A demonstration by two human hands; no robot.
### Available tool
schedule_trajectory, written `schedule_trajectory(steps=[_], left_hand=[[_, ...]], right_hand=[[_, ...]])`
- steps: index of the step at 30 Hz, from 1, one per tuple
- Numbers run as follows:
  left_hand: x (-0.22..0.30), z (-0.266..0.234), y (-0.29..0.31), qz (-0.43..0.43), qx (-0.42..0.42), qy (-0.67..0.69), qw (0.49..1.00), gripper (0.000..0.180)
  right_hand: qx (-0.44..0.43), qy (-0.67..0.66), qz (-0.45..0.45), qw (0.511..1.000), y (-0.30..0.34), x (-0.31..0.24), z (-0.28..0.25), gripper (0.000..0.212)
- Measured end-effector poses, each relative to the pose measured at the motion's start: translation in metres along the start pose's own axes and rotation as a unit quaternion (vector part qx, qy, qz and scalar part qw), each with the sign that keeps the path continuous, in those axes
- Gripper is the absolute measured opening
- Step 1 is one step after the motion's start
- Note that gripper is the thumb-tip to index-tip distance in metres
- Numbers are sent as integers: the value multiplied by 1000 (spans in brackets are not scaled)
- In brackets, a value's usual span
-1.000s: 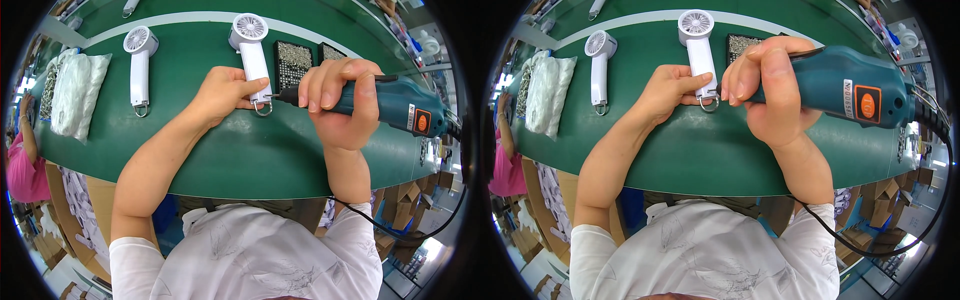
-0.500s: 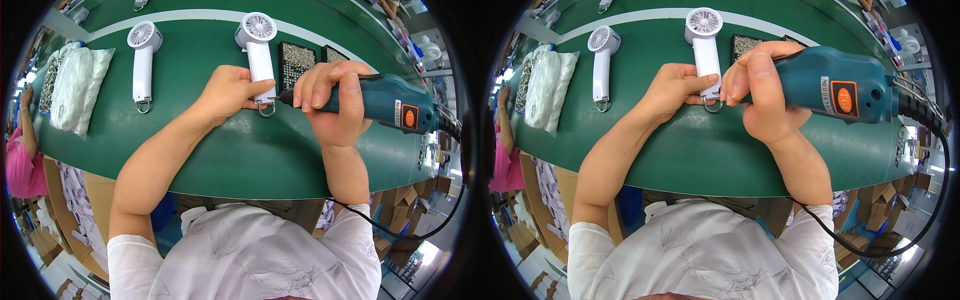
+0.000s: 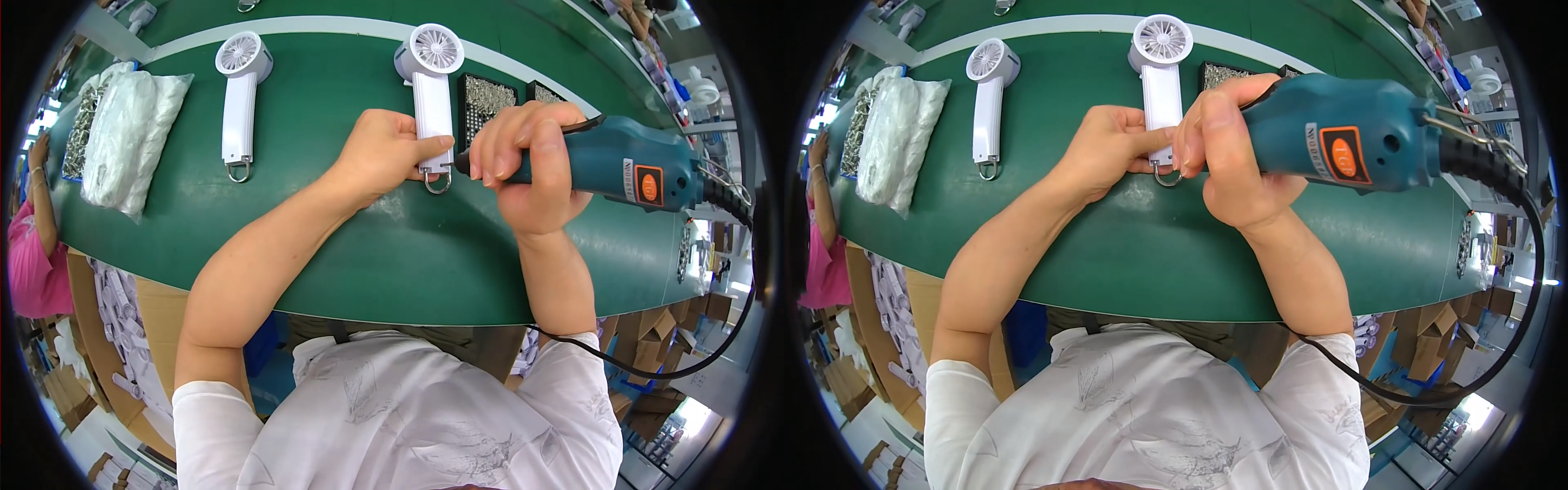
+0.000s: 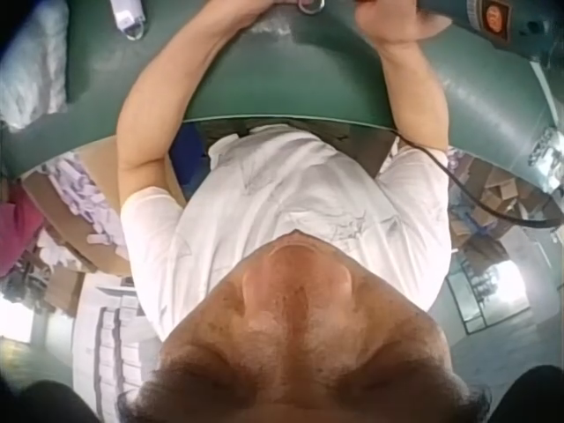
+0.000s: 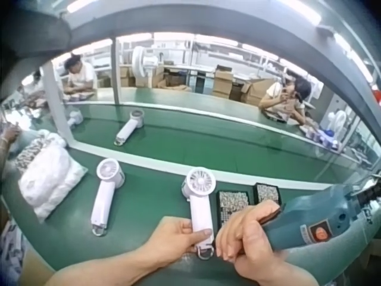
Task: The person assembles handheld fans by taking fan bodies and driving screws into the fan heads and handles using an electric screwdriver.
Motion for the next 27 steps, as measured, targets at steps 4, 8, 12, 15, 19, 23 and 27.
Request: schedule_trajectory(steps=[4,8,12,15,19,23,27], left_hand=[[1,-1,3,9,7,-2,1000,21],[9,4,9,1,39,-53,998,21],[30,-5,35,48,160,-231,959,30],[48,-5,65,203,255,-367,871,28],[39,2,109,316,293,-489,758,30],[15,12,133,298,300,-523,740,31],[4,28,140,292,290,-530,742,45]], right_hand=[[21,-15,-1,1000,2,-1,3,11],[102,-38,26,994,1,0,-10,9],[106,-185,7,977,-11,-42,-30,23],[188,-37,150,970,-16,-45,-44,24],[97,61,337,934,-11,-7,-26,34],[8,134,396,909,-4,28,-13,41],[-30,166,415,894,0,36,-13,33]])
Point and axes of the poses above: each hand's wrist, its own y-axis away from the middle knuckle, its own z-axis out of the palm, x = y × z, the point moved 5 cm from there along -y, towards the middle knuckle, and after that the axes turned 6 degrees about -x, right-handed, at the moved point
